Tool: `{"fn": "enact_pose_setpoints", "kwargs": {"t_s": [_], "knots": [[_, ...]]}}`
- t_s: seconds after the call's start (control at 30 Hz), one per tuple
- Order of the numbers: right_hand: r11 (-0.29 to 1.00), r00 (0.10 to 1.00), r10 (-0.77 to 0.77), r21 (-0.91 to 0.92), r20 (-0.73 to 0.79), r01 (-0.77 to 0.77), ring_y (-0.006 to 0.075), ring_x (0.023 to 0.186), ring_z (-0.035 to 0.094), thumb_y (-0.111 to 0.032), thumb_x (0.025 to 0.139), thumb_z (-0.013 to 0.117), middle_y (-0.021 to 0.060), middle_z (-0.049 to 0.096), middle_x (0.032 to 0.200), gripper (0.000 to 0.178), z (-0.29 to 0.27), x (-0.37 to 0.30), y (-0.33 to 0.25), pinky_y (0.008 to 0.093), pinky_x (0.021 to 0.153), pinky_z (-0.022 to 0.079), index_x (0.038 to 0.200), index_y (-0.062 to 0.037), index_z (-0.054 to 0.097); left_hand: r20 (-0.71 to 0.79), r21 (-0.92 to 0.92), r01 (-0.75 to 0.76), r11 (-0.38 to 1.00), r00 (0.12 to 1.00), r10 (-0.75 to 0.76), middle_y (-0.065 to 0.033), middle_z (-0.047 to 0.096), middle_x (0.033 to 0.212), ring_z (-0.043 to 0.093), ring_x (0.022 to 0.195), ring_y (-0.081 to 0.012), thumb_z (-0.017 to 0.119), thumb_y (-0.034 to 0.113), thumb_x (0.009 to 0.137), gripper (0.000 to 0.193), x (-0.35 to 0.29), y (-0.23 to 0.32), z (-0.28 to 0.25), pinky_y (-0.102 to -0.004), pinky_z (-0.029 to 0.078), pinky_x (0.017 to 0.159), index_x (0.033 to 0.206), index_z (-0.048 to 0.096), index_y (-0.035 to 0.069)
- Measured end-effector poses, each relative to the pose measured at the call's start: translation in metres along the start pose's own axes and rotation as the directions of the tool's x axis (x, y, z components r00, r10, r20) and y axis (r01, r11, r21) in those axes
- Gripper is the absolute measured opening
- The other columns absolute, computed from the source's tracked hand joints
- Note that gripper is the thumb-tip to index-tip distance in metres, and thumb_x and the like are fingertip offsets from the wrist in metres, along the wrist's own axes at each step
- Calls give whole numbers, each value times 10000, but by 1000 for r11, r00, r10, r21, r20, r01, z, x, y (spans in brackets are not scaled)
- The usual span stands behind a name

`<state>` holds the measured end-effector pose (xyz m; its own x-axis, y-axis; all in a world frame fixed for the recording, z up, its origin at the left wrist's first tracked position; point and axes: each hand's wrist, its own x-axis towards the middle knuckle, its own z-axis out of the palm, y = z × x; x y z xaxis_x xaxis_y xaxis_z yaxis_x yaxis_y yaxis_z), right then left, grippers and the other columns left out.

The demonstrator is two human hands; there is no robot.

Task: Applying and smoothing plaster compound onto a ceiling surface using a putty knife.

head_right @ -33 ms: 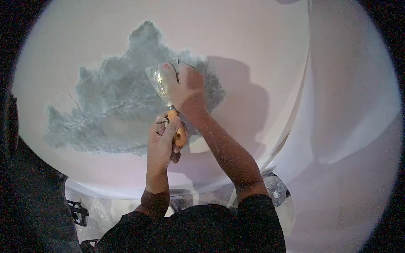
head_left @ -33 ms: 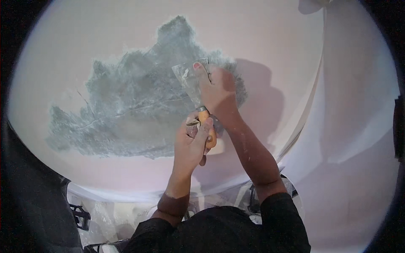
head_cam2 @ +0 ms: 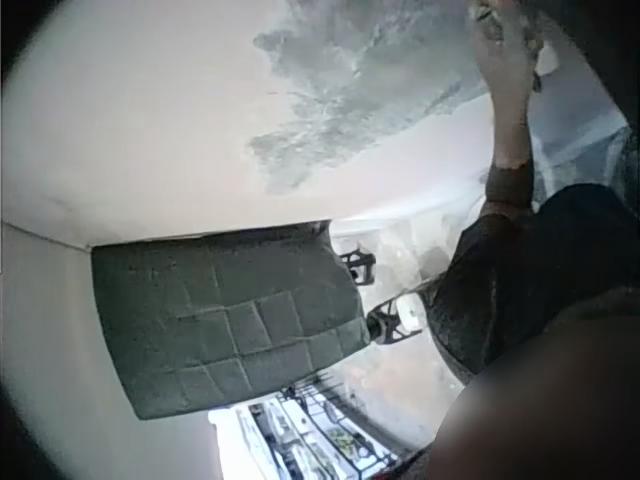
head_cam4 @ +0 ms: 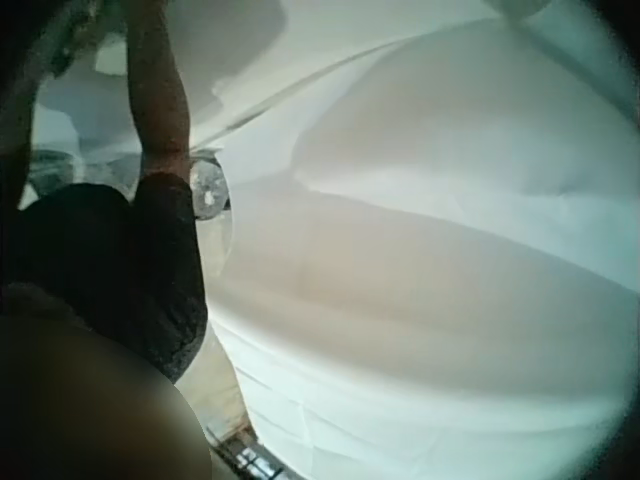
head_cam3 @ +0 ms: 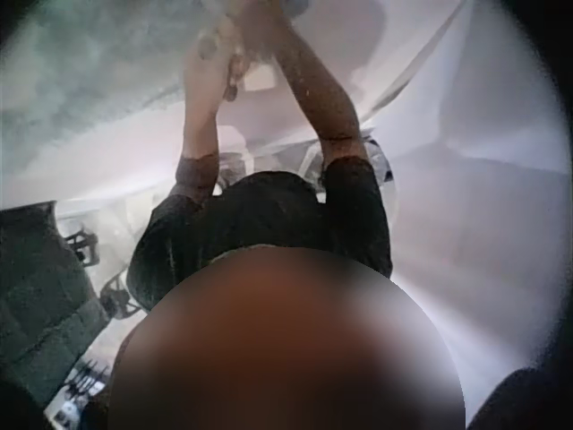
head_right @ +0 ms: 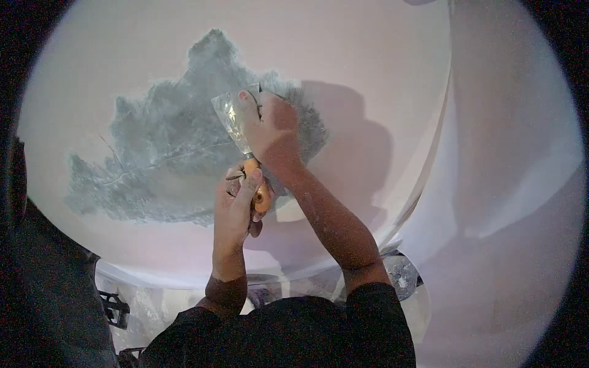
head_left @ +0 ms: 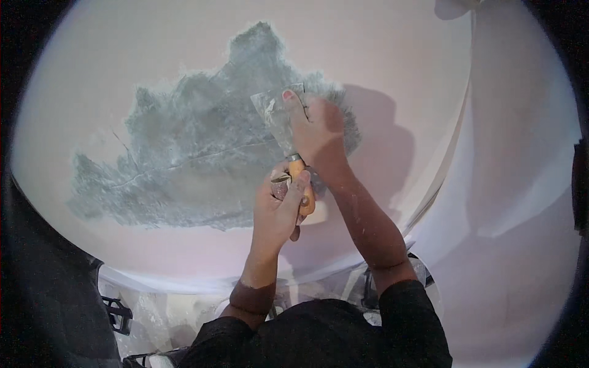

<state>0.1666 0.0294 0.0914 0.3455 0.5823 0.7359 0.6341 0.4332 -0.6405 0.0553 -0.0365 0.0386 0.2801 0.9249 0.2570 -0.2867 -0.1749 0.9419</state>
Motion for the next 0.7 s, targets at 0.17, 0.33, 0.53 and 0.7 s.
{"fn": "enact_pose_setpoints", "kwargs": {"t_s": [0.17, 0.33, 0.53, 0.7], "knots": [[999, 1000, -8, 48, -13, 9, 341, 517, 457, -352, 925, 559, 201, 470, 560, 460, 5, -1, 1, 437, 519, 382, 656, 19, 522, 3, 32, -32, 999, 999, 32, -33, 594, 681, 469, 431, -50, 626, 293, 917, 370, 4, -5, -9, -195, 304, 303, 1135, 556, 3], [1000, 1000, 1, 18, 12, -2, 404, 562, 525, -329, 920, 569, 221, 509, 594, 434, 2, 1, -2, 451, 524, 402, 656, 14, 530, -18, 9, -25, 1000, 1000, 25, -30, 586, 656, 467, 419, -48, 627, 296, 913, 368, 4, -2, -5, -195, 305, 289, 1123, 566, 1], [997, 998, -48, 54, -38, 50, 382, 535, 538, -293, 913, 579, 231, 513, 589, 410, 2, -3, 4, 432, 509, 408, 648, 19, 553, 31, 60, 7, 998, 999, -9, -35, 592, 679, 482, 443, -45, 594, 281, 933, 352, 4, 0, -11, -193, 319, 313, 1137, 561, -4], [800, 894, 266, 435, 361, -413, 168, 490, 549, -289, 978, 504, 66, 618, 706, 317, -13, -49, 18, 292, 465, 445, 874, -6, 602, 54, -34, 12, 999, 998, -10, -34, 605, 703, 494, 499, -32, 599, 231, 934, 319, -16, -26, -34, -181, 341, 388, 1145, 565, -6]]}}
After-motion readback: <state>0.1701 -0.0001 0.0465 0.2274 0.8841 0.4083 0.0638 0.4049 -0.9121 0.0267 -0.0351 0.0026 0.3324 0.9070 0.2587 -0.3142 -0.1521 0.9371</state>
